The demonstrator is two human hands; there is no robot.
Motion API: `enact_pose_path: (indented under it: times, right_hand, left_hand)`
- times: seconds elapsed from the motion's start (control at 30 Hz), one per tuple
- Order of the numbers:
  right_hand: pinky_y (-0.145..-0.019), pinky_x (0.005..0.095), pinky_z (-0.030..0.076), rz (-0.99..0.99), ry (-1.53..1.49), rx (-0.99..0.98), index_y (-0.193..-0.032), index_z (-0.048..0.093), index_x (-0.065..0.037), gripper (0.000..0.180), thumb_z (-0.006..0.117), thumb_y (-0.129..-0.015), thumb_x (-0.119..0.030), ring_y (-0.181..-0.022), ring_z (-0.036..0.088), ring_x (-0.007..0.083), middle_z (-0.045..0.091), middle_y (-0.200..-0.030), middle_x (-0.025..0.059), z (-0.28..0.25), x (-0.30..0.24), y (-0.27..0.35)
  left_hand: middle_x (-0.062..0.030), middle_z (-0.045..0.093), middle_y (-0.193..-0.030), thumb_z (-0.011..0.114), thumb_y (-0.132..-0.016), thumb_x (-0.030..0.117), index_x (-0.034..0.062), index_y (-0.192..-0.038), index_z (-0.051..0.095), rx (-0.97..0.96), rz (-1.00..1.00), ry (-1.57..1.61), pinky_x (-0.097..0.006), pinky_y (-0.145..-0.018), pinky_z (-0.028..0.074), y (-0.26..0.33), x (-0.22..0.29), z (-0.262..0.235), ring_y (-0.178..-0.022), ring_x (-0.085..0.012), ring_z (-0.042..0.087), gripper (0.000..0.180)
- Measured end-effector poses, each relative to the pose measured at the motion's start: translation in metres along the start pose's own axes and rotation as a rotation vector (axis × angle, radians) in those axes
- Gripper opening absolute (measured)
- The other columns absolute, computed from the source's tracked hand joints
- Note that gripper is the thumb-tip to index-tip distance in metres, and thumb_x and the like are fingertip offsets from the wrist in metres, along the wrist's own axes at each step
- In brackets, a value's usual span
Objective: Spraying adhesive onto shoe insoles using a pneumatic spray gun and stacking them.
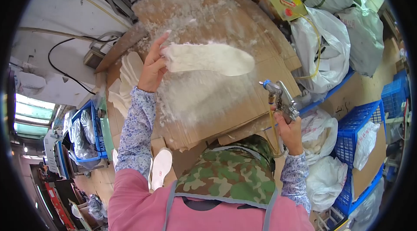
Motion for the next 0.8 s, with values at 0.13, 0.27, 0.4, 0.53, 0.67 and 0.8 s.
enact_pose_path:
  times: [0.13,0.27,0.4,0.53,0.67,0.8]
  right_hand:
    - [-0.042,0.0178,0.03,0.003,-0.085,-0.032,-0.119,0.058,-0.001,0.028,0.058,-0.092,-0.008,-0.048,0.039,0.0001,0.069,-0.098,0.0026,0.005,-0.011,0.003]
    - [-0.049,0.0182,0.038,0.02,-0.118,-0.246,-0.124,0.053,-0.001,0.034,0.058,-0.091,-0.002,-0.058,0.046,0.0002,0.067,-0.095,-0.0011,0.029,-0.051,0.008]
    - [-0.076,0.022,0.046,-0.261,-0.174,-0.38,-0.119,0.056,0.002,0.031,0.061,-0.089,0.002,-0.087,0.056,0.0065,0.064,-0.098,0.0006,0.07,-0.091,0.01]
    - [-0.074,0.0215,0.044,-0.271,-0.059,-0.299,-0.118,0.057,0.001,0.028,0.06,-0.09,0.0,-0.087,0.053,0.006,0.062,-0.102,0.0012,0.071,-0.091,0.005]
    - [-0.069,0.0221,0.044,-0.349,-0.024,-0.429,-0.115,0.057,0.0,0.025,0.06,-0.09,-0.001,-0.077,0.052,0.0068,0.061,-0.09,-0.0001,0.073,-0.087,0.004]
    - [-0.07,0.0225,0.044,-0.193,0.005,-0.312,-0.112,0.058,0.001,0.022,0.059,-0.09,0.0,-0.08,0.052,0.0077,0.061,-0.096,0.0025,0.067,-0.074,0.007]
  left_hand:
    - [0.0012,0.053,-0.111,0.046,-0.079,0.0,0.0114,-0.142,0.039,-0.087,-0.023,0.038,-0.018,-0.062,0.036,0.001,-0.005,0.006,-0.081,-0.0038,0.048,0.065]
    - [0.0004,0.054,-0.112,0.048,-0.085,0.001,0.0102,-0.139,0.044,-0.113,-0.05,0.068,-0.019,-0.063,0.04,-0.001,-0.006,0.021,-0.09,-0.0039,0.052,0.055]
    - [0.0016,0.059,-0.106,0.049,-0.095,0.01,0.0082,-0.129,0.054,-0.054,-0.108,0.097,-0.017,-0.063,0.042,0.0,-0.015,0.025,-0.088,-0.0022,0.054,0.034]
    - [0.0048,0.062,-0.097,0.048,-0.1,0.019,0.0091,-0.12,0.059,-0.002,-0.079,0.104,-0.015,-0.06,0.039,-0.002,-0.018,0.022,-0.075,0.0006,0.053,0.026]
    - [0.0064,0.059,-0.091,0.05,-0.099,0.025,0.0093,-0.112,0.061,0.03,-0.094,0.058,-0.015,-0.056,0.035,-0.004,-0.03,0.014,-0.069,0.0016,0.048,0.023]
    - [0.0074,0.049,-0.08,0.057,-0.093,0.02,0.0085,-0.099,0.057,0.007,-0.038,-0.024,-0.018,-0.056,0.031,-0.008,-0.022,0.017,-0.065,-0.0011,0.04,0.013]
Point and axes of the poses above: each hand's wrist, its own y-axis away from the middle knuckle, its own z-axis out of the palm, x = y × z, the point moved 4 cm from there along -y, towards the middle knuckle
